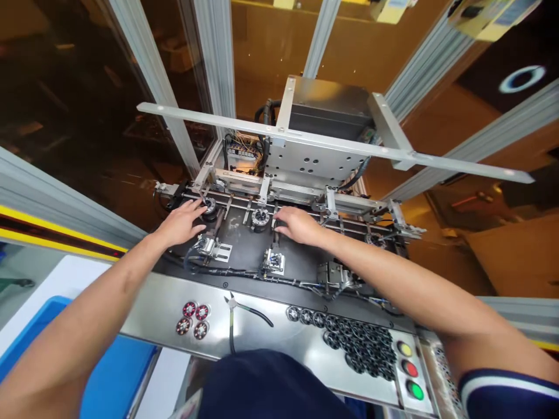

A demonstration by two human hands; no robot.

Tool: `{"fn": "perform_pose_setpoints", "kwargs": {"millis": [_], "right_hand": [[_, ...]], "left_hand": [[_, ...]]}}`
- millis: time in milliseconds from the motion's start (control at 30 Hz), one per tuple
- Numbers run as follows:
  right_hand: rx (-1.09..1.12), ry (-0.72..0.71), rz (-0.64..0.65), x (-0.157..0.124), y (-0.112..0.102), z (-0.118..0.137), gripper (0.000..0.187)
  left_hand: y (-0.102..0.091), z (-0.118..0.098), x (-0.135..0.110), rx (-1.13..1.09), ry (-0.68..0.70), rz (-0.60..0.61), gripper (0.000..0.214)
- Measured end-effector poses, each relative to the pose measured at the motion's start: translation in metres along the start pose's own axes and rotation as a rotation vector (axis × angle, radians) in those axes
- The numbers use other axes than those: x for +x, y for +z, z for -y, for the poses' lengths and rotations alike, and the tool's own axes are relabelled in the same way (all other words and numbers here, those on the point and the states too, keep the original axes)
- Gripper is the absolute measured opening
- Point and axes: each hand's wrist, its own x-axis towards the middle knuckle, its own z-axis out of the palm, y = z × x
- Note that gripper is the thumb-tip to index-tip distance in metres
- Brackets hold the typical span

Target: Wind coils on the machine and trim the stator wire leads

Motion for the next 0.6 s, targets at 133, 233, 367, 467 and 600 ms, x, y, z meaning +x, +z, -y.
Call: {"fn": "perform_pose_setpoints", "kwargs": {"millis": [133, 233, 367, 467, 600], "right_hand": [[-0.026, -0.106, 0.042, 0.022, 0.028, 0.009, 0.013], [-0.017, -0.085, 0.050, 0.028, 0.036, 0.013, 0.006], [0.032, 0.055, 0.029, 0.024, 0.034, 0.005, 0.020], [0.094, 0.251, 0.028, 0.032, 0.031, -0.004, 0.028], [0.227, 0.532, 0.124, 0.059, 0.033, -0.015, 0.031]], "left_hand": [[-0.023, -0.022, -0.020, -0.010, -0.081, -0.172, 0.064], [-0.037, -0.051, -0.046, -0.018, -0.102, -0.294, 0.058], [-0.036, -0.096, -0.068, -0.107, -0.013, -0.415, 0.042], [-0.016, -0.124, -0.056, -0.137, 0.090, -0.360, 0.039], [0.023, -0.143, -0.020, -0.123, 0.153, -0.256, 0.038]]}}
